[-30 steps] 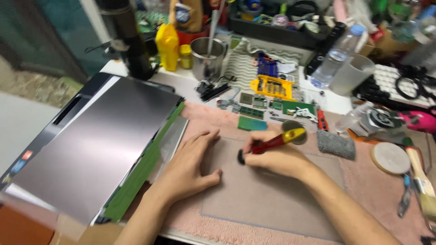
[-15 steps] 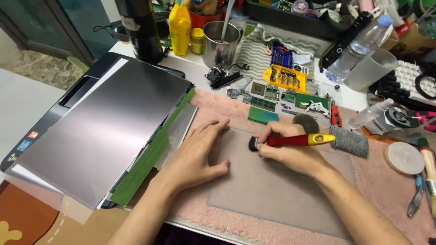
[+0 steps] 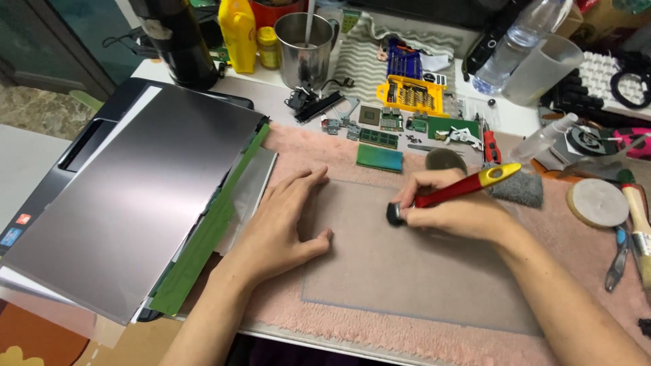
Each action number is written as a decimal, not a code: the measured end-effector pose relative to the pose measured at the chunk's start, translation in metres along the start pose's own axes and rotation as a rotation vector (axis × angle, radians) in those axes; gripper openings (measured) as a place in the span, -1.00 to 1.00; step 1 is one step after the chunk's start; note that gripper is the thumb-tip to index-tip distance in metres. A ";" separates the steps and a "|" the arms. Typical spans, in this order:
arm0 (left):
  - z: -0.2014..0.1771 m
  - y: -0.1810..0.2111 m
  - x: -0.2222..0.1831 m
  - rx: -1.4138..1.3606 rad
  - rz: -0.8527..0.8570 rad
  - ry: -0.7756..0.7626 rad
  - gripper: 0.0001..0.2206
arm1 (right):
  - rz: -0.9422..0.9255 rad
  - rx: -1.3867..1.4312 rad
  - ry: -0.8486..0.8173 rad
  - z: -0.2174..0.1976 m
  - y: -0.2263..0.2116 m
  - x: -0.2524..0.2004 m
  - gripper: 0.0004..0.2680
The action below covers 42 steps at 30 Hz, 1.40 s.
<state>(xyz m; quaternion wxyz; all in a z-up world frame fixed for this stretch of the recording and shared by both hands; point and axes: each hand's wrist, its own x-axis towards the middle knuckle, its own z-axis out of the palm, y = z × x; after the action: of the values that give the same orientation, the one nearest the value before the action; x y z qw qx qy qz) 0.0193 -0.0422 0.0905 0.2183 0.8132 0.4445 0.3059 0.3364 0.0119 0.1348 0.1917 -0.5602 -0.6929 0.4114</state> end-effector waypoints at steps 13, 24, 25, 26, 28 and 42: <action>0.001 -0.004 0.001 0.020 -0.006 -0.031 -0.12 | 0.017 -0.091 0.029 -0.006 0.001 -0.003 -0.85; 0.008 -0.013 0.000 0.047 -0.046 -0.046 -0.08 | 0.007 -0.052 0.074 -0.018 0.011 -0.012 -0.96; 0.009 -0.015 0.000 0.044 -0.035 -0.055 -0.08 | 0.015 -0.050 0.085 -0.015 0.012 -0.013 -0.96; 0.010 -0.016 0.000 0.044 -0.022 -0.036 -0.09 | -0.019 -0.045 0.064 -0.013 0.013 -0.013 -0.97; 0.011 -0.017 0.001 0.038 0.000 -0.028 -0.11 | -0.043 -0.039 0.053 -0.016 0.014 -0.016 -0.96; 0.017 -0.027 0.004 0.071 0.025 0.009 -0.03 | 0.167 -0.032 -0.075 -0.041 0.022 -0.025 -0.91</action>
<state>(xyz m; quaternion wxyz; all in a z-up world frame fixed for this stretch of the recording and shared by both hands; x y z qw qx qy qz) 0.0171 -0.0266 0.0625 0.1835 0.8245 0.4460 0.2960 0.3876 0.0037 0.1470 0.1217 -0.6031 -0.6571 0.4355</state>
